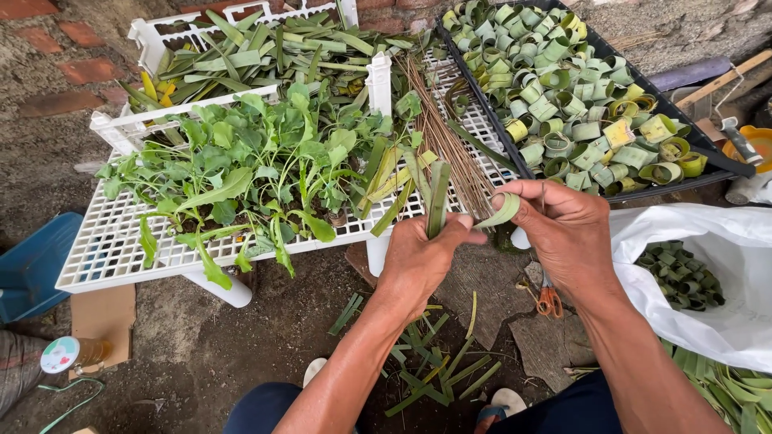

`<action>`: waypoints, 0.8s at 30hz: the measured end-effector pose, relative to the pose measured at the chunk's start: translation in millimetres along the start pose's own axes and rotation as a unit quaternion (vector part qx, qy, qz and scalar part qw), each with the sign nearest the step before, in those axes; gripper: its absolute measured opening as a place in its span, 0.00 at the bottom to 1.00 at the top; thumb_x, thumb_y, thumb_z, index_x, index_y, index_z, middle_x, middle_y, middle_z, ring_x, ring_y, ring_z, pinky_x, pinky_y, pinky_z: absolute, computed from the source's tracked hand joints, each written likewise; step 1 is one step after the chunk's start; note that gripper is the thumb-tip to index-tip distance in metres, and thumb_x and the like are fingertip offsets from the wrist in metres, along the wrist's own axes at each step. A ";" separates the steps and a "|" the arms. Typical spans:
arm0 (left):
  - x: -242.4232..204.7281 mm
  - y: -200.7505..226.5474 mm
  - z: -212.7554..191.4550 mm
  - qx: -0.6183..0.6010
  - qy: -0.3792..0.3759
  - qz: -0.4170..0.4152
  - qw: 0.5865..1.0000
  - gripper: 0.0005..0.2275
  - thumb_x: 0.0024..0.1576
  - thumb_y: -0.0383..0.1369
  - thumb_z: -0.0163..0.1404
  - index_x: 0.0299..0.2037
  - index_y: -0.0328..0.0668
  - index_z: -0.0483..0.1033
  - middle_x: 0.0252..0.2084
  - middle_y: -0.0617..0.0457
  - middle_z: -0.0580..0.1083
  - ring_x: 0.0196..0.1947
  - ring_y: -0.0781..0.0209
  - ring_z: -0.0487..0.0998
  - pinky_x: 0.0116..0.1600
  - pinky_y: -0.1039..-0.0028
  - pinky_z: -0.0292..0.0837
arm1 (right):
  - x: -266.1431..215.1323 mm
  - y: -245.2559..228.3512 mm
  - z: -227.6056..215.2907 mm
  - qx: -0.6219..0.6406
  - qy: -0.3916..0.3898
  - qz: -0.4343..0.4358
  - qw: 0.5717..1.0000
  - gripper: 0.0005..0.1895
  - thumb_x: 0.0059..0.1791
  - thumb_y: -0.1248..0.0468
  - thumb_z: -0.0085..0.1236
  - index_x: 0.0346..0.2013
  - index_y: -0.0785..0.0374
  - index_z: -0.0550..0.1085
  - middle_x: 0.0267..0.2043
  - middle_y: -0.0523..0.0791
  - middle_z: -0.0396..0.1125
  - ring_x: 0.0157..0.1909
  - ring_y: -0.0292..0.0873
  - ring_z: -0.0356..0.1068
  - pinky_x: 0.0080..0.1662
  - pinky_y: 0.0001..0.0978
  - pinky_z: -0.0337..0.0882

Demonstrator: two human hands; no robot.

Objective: The person folds and pins green leaf strips to form small square containers, placing the finished items into a black tray.

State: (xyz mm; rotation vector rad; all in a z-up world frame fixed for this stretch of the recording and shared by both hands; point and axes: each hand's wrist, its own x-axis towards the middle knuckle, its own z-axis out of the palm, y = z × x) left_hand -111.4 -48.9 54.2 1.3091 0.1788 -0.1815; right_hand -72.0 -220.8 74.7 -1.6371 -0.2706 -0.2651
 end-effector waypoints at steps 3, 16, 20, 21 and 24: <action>17.0 3.9 4.3 -0.017 0.023 0.075 0.997 0.10 0.59 0.22 0.55 0.50 0.29 0.80 0.33 0.45 0.79 0.25 0.71 0.69 0.34 0.79 0.62 | -0.6 4.8 0.0 0.027 -0.042 0.062 0.997 0.10 0.49 0.73 0.63 0.46 0.70 0.79 0.29 0.53 0.74 0.23 0.31 0.59 0.26 0.22 0.65; 37.4 -25.1 13.9 -0.031 0.062 0.085 0.994 0.14 0.57 0.23 0.59 0.53 0.30 0.79 0.36 0.44 0.82 0.38 0.67 0.78 0.45 0.74 0.73 | -6.0 -1.9 -8.1 -0.048 -0.106 0.021 0.993 0.08 0.48 0.72 0.66 0.41 0.69 0.82 0.35 0.51 0.75 0.26 0.31 0.55 0.29 0.24 0.60; 46.8 -36.7 13.3 -0.056 0.059 0.087 0.993 0.10 0.57 0.22 0.57 0.49 0.31 0.81 0.31 0.47 0.80 0.26 0.70 0.74 0.33 0.76 0.70 | -7.2 -11.5 -5.5 -0.082 -0.110 -0.010 0.990 0.09 0.47 0.72 0.65 0.42 0.68 0.82 0.37 0.51 0.74 0.26 0.30 0.57 0.28 0.24 0.58; 51.8 -43.7 11.9 -0.078 0.060 0.086 0.991 0.09 0.57 0.22 0.56 0.47 0.31 0.81 0.25 0.50 0.78 0.13 0.73 0.70 0.18 0.82 0.64 | -7.3 -13.1 -5.5 -0.097 -0.107 -0.025 0.989 0.09 0.47 0.72 0.65 0.43 0.68 0.82 0.37 0.50 0.74 0.26 0.30 0.56 0.28 0.24 0.58; 55.4 -48.6 9.9 -0.086 0.056 0.082 0.991 0.09 0.58 0.21 0.54 0.48 0.30 0.81 0.22 0.51 0.75 0.09 0.74 0.66 0.14 0.82 0.58 | -7.2 -12.3 -6.4 -0.124 -0.108 -0.051 0.985 0.09 0.47 0.73 0.65 0.42 0.66 0.82 0.36 0.50 0.74 0.24 0.31 0.57 0.26 0.25 0.58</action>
